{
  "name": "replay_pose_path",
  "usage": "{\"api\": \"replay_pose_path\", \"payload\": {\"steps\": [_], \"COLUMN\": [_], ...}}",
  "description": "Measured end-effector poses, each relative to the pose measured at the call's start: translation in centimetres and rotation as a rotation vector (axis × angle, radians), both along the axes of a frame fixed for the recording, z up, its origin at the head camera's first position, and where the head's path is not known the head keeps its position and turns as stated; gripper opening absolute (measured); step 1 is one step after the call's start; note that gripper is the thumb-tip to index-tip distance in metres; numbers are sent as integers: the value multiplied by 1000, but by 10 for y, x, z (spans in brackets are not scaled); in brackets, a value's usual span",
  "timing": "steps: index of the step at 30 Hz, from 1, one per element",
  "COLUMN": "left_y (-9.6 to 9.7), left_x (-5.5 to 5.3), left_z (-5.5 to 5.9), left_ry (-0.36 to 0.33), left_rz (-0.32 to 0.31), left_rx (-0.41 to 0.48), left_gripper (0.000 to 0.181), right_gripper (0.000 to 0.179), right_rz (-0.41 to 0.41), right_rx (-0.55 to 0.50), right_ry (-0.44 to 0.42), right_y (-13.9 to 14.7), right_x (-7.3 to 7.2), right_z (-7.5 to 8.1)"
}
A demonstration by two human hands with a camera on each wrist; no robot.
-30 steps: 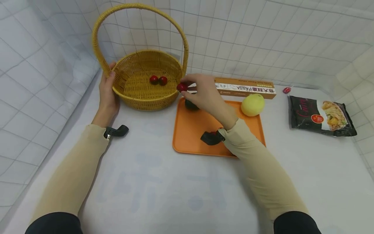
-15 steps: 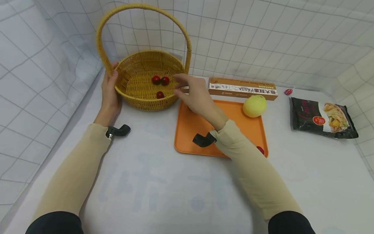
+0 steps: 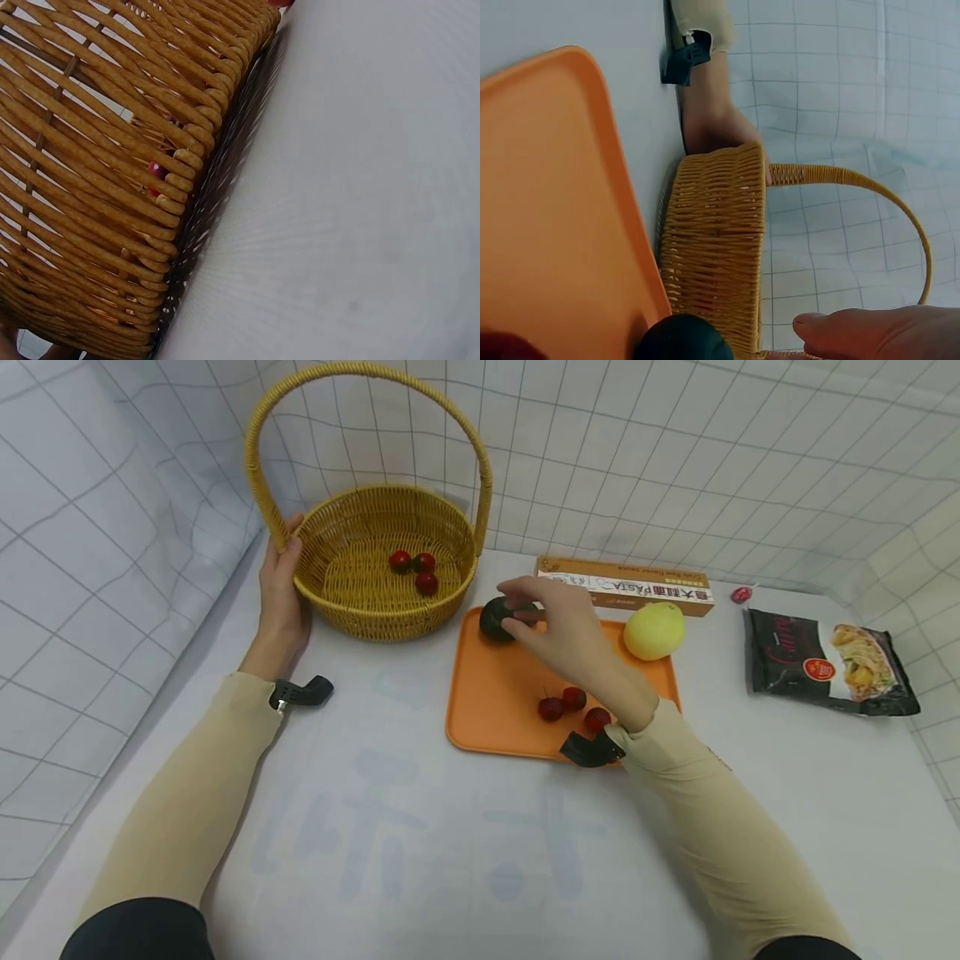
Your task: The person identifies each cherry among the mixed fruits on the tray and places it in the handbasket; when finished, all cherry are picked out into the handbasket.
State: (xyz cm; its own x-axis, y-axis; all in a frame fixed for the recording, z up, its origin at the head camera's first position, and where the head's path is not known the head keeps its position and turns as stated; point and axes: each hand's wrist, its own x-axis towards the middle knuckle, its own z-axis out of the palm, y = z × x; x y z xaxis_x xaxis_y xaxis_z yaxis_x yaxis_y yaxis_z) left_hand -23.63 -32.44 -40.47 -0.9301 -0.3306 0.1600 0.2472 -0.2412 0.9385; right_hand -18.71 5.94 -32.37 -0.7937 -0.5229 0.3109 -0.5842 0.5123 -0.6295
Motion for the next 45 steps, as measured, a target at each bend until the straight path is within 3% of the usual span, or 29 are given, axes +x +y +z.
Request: {"api": "replay_pose_path", "payload": {"steps": [6, 13, 18, 22, 32, 39, 45], "left_y": [-2, -1, 0, -1, 0, 0, 0], "left_x": [2, 2, 1, 2, 0, 1, 2], "left_z": [-1, 1, 2, 3, 2, 2, 1], "left_ry": [-10, -17, -2, 7, -4, -6, -16], "left_rz": [6, 8, 8, 18, 4, 10, 7], "left_rx": [-9, -8, 7, 36, 13, 8, -5], "left_gripper": [49, 48, 47, 46, 46, 47, 46], "right_gripper": [36, 35, 33, 34, 36, 46, 49], "right_rz": [-11, -12, -48, -54, 79, 151, 179], "right_rx": [59, 42, 68, 103, 200, 177, 166], "right_ry": [-19, -87, -97, -161, -324, -454, -494], "right_y": [28, 56, 71, 80, 100, 104, 103], "right_x": [9, 15, 14, 10, -3, -8, -7], "right_z": [-4, -16, -15, -14, -28, -37, -40]}}
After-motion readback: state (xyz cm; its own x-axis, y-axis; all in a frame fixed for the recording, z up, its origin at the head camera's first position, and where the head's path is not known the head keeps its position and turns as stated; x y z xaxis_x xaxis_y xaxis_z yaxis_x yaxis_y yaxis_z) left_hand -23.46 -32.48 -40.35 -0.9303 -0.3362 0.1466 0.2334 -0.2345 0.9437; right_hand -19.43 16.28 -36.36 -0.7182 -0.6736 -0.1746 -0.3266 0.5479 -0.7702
